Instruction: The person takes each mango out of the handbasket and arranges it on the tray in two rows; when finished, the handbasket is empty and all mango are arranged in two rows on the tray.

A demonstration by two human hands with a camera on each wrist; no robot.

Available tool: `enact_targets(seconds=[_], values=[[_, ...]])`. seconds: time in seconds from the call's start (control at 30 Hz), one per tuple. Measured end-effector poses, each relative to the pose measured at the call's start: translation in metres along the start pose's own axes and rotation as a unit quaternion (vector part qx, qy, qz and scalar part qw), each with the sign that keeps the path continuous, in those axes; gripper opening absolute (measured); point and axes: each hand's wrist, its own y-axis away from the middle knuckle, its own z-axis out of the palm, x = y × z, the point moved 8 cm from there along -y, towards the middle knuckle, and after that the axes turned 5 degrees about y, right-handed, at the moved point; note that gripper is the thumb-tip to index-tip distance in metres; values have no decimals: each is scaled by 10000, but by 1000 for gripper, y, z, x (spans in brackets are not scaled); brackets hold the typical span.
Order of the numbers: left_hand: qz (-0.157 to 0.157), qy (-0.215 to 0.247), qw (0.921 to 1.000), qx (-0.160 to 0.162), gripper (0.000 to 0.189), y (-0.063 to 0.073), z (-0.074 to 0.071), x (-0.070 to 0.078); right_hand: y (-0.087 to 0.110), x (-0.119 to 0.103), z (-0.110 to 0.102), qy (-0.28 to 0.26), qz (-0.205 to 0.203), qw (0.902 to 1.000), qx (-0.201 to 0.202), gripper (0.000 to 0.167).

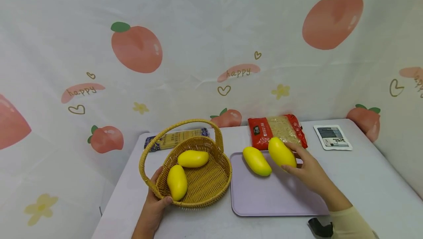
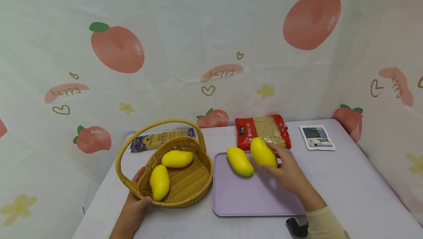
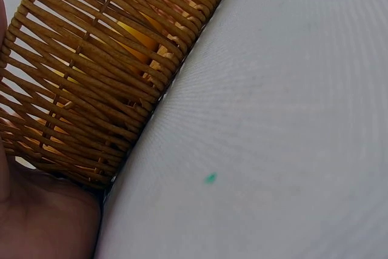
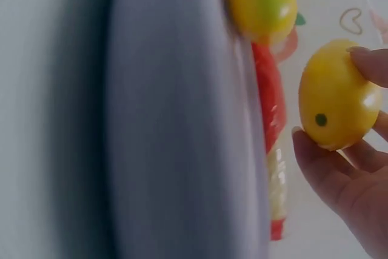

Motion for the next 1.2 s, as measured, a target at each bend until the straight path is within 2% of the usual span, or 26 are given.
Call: enact_targets(seconds=[0.2, 0.33, 0.47, 0.63, 0.97, 1.2], values=[[26, 41, 10000, -43, 101, 0, 0, 0, -2, 17, 7, 261, 210, 9990, -312, 75], [31, 30, 10000, -46, 102, 0, 0, 0, -2, 21, 10, 300, 244, 9983, -444, 69], [25, 44, 10000, -37, 103, -1, 0, 0, -1, 24, 11, 358, 430, 9975, -429, 65], [29, 47, 10000, -26, 103, -1, 0, 0, -2, 27, 10, 545, 607, 9959, -378, 67], [20, 66, 10000, -28, 101, 0, 0, 0, -4, 27, 12, 610, 694, 9952, -314, 68], [7, 64, 10000, -32, 100, -1, 0, 0, -5, 25, 12, 672, 613, 9955, -252, 66]])
